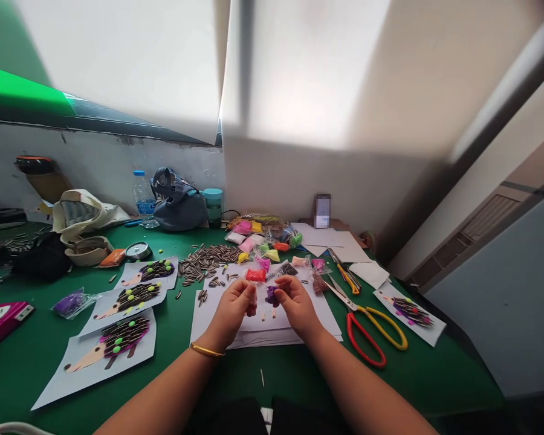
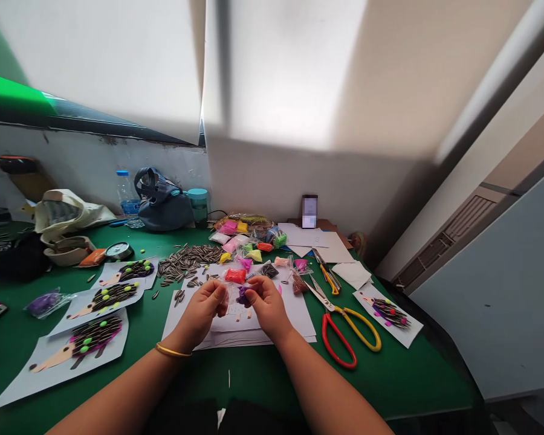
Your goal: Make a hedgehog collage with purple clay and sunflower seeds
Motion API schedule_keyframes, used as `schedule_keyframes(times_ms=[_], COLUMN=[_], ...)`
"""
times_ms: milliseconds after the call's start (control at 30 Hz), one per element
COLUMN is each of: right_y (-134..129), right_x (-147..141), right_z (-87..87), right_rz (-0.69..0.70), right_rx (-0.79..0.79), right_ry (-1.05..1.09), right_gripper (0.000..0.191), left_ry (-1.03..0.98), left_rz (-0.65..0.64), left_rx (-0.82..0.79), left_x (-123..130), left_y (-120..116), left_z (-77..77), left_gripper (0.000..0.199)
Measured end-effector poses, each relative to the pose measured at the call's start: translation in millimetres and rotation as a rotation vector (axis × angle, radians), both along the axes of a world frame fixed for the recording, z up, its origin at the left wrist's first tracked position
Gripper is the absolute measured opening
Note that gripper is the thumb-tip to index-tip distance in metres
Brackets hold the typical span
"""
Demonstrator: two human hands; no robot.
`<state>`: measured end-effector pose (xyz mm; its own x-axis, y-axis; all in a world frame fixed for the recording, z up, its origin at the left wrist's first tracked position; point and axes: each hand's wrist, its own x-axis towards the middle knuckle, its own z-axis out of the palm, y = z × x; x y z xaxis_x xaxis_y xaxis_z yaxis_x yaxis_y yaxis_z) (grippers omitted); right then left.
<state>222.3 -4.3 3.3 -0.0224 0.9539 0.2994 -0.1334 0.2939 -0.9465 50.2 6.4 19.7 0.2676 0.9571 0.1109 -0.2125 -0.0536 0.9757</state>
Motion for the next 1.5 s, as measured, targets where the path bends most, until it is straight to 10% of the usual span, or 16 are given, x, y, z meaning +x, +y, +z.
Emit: schedule_keyframes(times_ms=[567,867,967,1100,1500], right_y=[0.2,-31.0,-54.6,-79.5,-90.1], right_x=[4.4,75.5,124.9,169.4,155.6], right_z=[-1.6,1.9,-5.0,-7.6,21.0], right_rz=[-0.041,-0.457,-0.656,-0.519,-0.447], right_rx=[0.017,0.264,-0.005,-0.348,-0.65], right_ry=[-0.144,-1.038,-1.401,-1.606,-1.351], right_gripper=[0.028,0.04,0.043,0.044,0.052], left_ry=[0.072,0.1,0.075,0.083,0.063], left_rz=[0.03,0.089,0.094,0.069,0.066], left_rx=[-0.019,-0.003,-0.002,-0.011,-0.045], left_x=[-5.6,-10.3,-9.2,-7.4,-7.0], left_y=[2.8,2.1,2.0,0.9,2.0], left_z=[0.0,5.0,4.9,4.9,4.8], left_gripper=[0.04,0.034,0.034,0.033,0.034])
